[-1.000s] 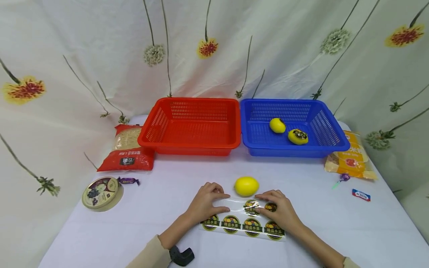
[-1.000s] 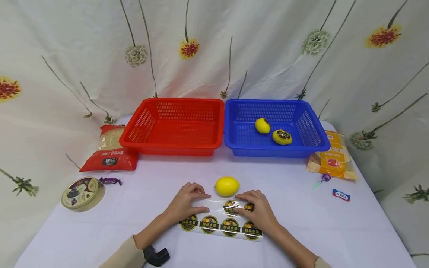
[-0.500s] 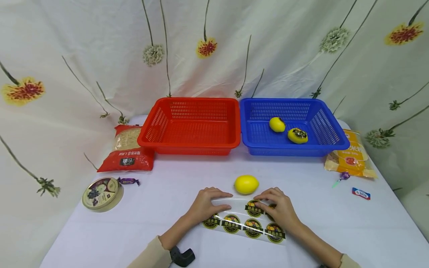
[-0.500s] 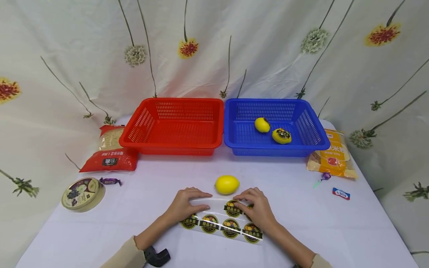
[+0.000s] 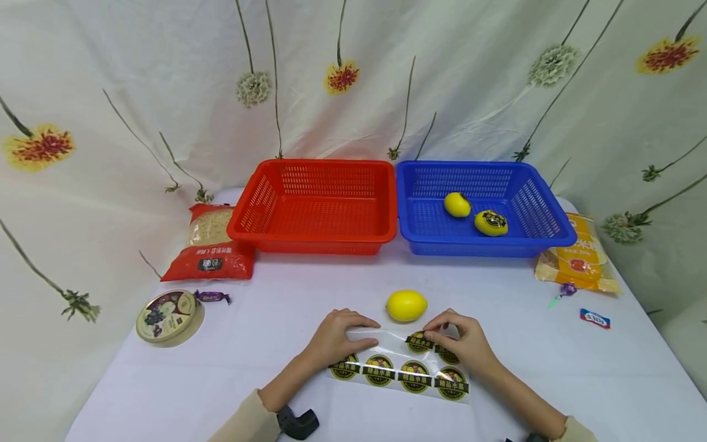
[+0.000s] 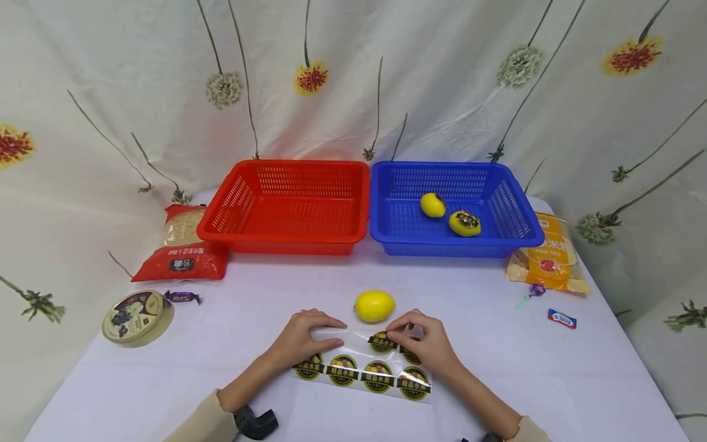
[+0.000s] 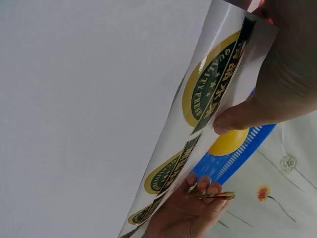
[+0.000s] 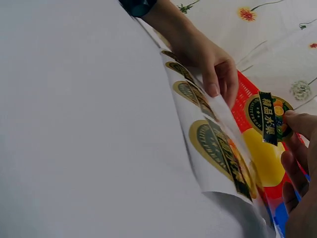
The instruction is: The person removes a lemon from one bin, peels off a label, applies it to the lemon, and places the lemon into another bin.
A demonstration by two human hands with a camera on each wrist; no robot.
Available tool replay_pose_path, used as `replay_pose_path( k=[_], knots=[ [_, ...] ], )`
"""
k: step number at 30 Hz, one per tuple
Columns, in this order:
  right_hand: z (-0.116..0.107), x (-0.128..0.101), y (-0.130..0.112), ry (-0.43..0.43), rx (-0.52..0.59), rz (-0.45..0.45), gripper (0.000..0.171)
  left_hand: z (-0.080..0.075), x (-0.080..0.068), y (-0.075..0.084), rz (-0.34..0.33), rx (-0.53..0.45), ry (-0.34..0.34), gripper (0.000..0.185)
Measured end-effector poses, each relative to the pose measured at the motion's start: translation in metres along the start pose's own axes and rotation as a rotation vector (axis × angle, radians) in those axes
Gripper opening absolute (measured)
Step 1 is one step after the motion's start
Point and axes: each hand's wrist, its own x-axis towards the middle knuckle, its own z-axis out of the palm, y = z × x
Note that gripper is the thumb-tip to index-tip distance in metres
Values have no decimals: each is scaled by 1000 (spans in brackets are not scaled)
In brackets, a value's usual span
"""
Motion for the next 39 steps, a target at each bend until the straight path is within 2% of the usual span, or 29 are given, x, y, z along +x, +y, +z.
replay_pose_path(
  k=[2, 5, 7, 9, 12, 15, 20, 24, 28, 33, 36, 39],
  knots=[
    [-3, 5, -11, 18, 20, 40, 15, -2, 1, 1, -2, 74, -11, 27],
    [-5, 16, -27, 56, -59, 47, 11, -6, 7, 4, 0, 159, 11, 30],
    [-6, 25, -35, 68, -113, 52, 10, -6, 14, 8, -24, 165, 28, 38],
    [-7, 34, -40, 61, -154, 62, 11, -4, 22, 11, -64, 132, 24, 52],
    [-8, 46, -42, 23, -188, 85, 10, 5, 36, 12, -110, 25, -23, 74],
    [-9, 53, -32, -16, -206, 113, 10, 18, 47, 9, -122, -90, -83, 84],
    [-10, 58, -5, -46, -214, 117, 10, 30, 55, 6, -102, -143, -127, 77],
    [-10, 60, 0, -40, -230, 95, 8, 31, 57, 5, -91, -152, -123, 69],
    [-7, 57, 6, -2, -292, 23, 10, 32, 58, 4, -79, -160, -120, 67],
    [2, 51, 13, 87, -446, -184, 17, 32, 57, 3, -63, -169, -110, 67],
    [6, 46, 18, 124, -505, -265, 30, 32, 57, 3, -62, -174, -95, 68],
    [7, 41, 22, 131, -491, -305, 43, 32, 56, 2, -64, -180, -87, 68]
  ],
)
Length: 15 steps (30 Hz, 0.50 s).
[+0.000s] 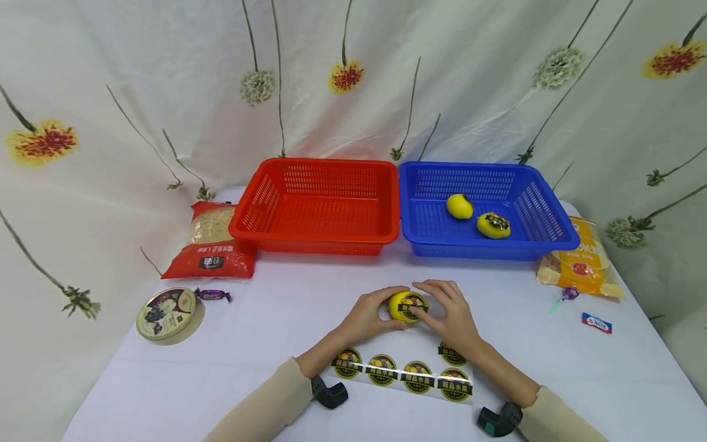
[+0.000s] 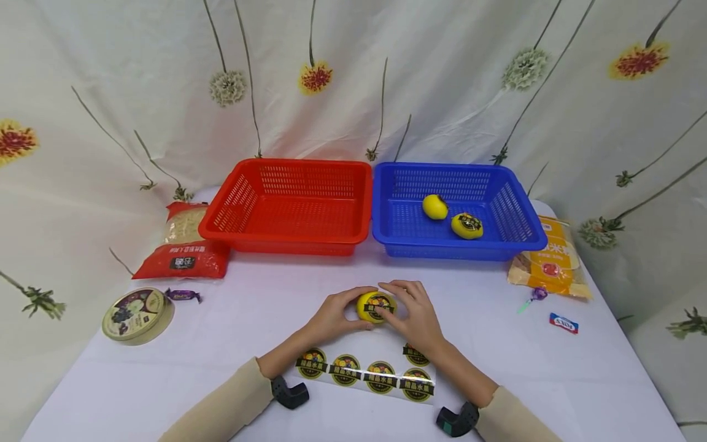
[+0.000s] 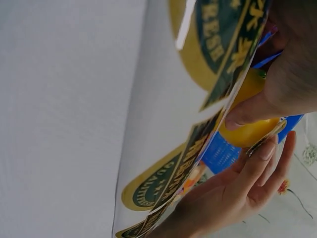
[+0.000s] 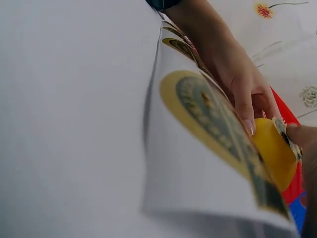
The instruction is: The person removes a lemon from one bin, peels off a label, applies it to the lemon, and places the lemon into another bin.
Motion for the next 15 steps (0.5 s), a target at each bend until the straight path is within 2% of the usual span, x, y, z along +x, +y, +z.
replay_pose_path(
  k=[5, 11, 15],
  knots=[
    [0, -5, 4, -17, 109, -35, 42, -1, 0, -1, 4, -12, -7, 68],
    [2, -6, 5, -58, 106, -38, 40, -1, 0, -2, 3, -8, -8, 67],
    [2, -8, 4, -86, 146, -11, 42, 0, -1, -2, 5, -9, -3, 67]
  ],
)
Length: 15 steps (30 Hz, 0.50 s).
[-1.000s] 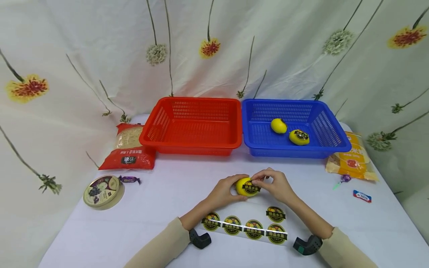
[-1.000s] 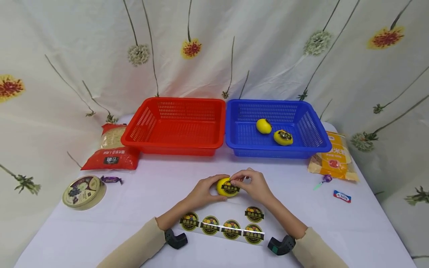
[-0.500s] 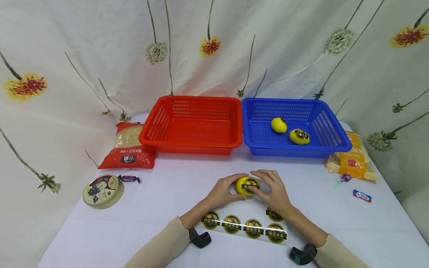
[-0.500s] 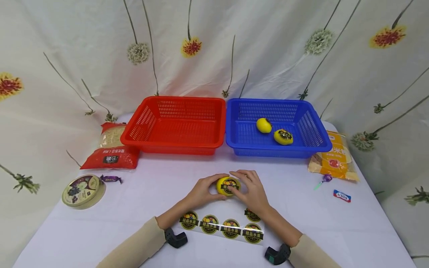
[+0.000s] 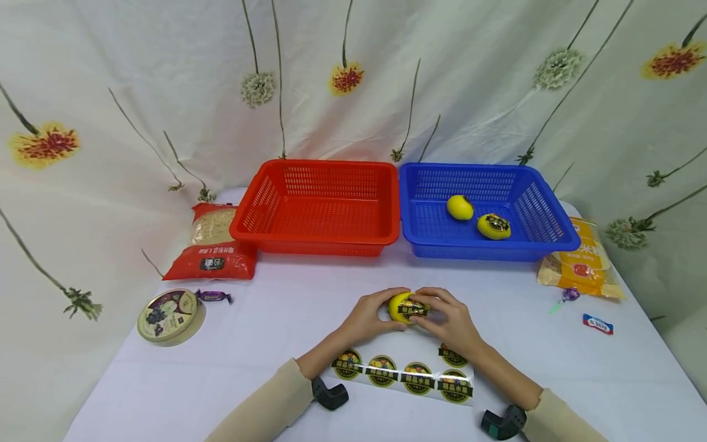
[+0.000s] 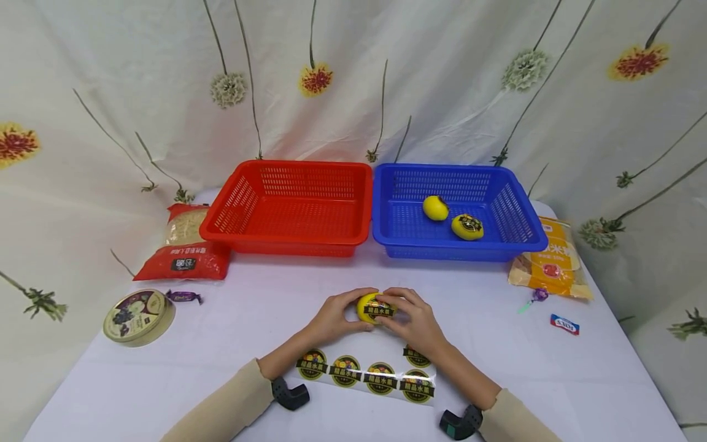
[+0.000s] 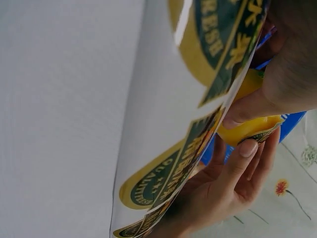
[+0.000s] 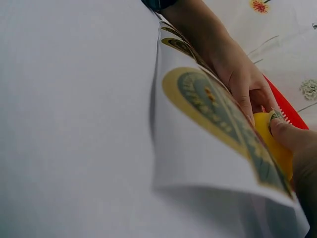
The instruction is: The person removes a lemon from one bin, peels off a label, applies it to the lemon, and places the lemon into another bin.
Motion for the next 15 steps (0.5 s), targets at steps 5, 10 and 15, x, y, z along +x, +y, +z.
replay_pose_path(
  k=[5, 10, 15],
  knots=[
    [0, -1, 1, -36, 55, 22, 46, -1, 0, -1, -15, -33, -9, 67],
    [0, -1, 2, -57, 38, 18, 48, -6, 3, 2, -127, -176, -35, 56],
    [1, -1, 3, -47, 3, -11, 51, -8, 7, 5, -205, -246, -25, 42]
  ],
)
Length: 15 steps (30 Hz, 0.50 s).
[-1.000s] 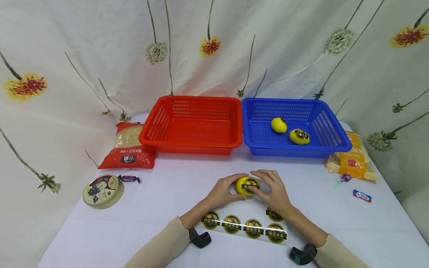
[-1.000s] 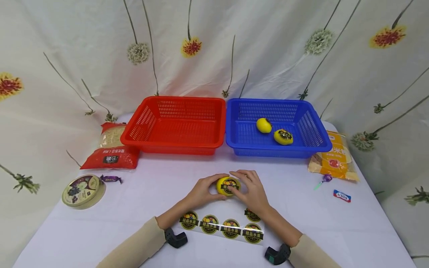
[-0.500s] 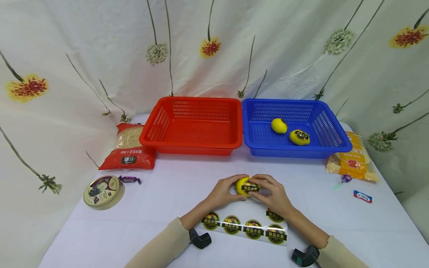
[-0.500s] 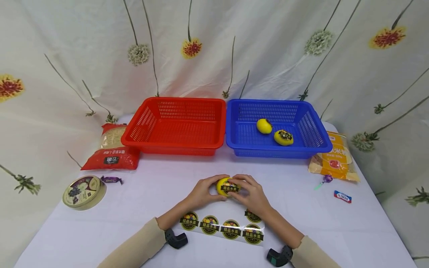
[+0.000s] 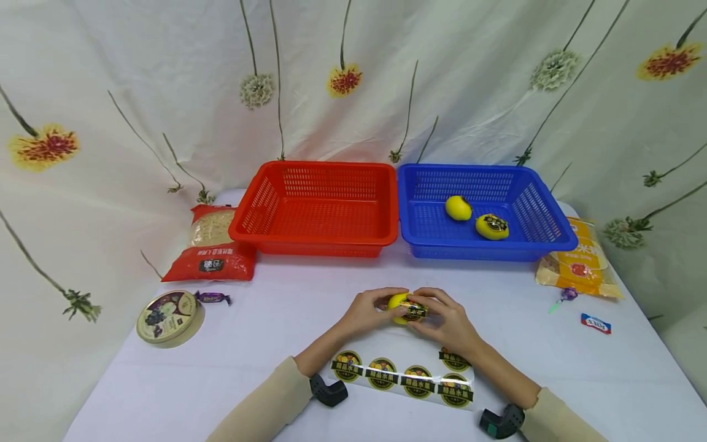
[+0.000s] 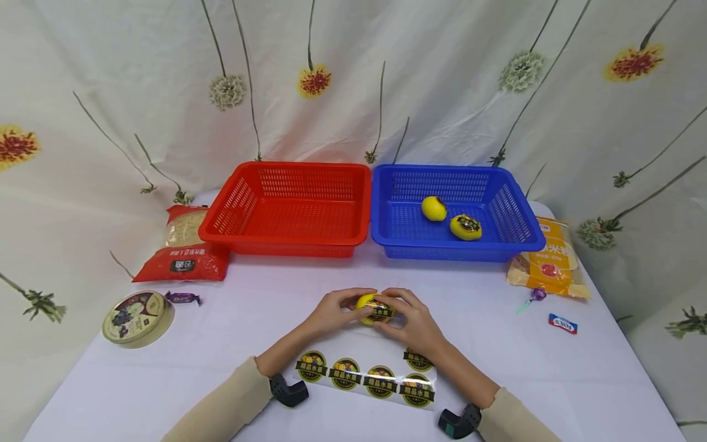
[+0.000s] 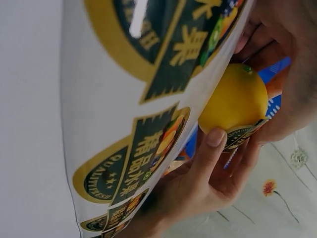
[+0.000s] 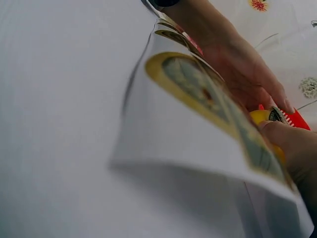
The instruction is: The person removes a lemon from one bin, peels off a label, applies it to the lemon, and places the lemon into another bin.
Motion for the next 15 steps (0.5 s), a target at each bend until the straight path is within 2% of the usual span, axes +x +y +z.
replay_pose_path(
  k=[2, 4, 7, 9, 11, 15],
  knots=[
    [0, 0, 0, 5, 14, 5, 54, 0, 1, -1, -3, -10, 11, 39],
    [-2, 2, -5, -1, 69, 60, 58, 1, 1, -3, -2, -22, 19, 38],
    [-11, 7, -18, -54, 210, 247, 58, 0, 1, -4, -1, -26, 19, 39],
    [-16, 11, -26, -82, 294, 392, 53, 0, 2, -5, 0, -22, 17, 39],
    [-19, 13, -29, -104, 347, 495, 46, -1, 2, -5, 5, -11, 15, 40],
    [-18, 14, -28, -92, 384, 551, 38, -1, 2, -6, 27, -10, 12, 41]
  ],
)
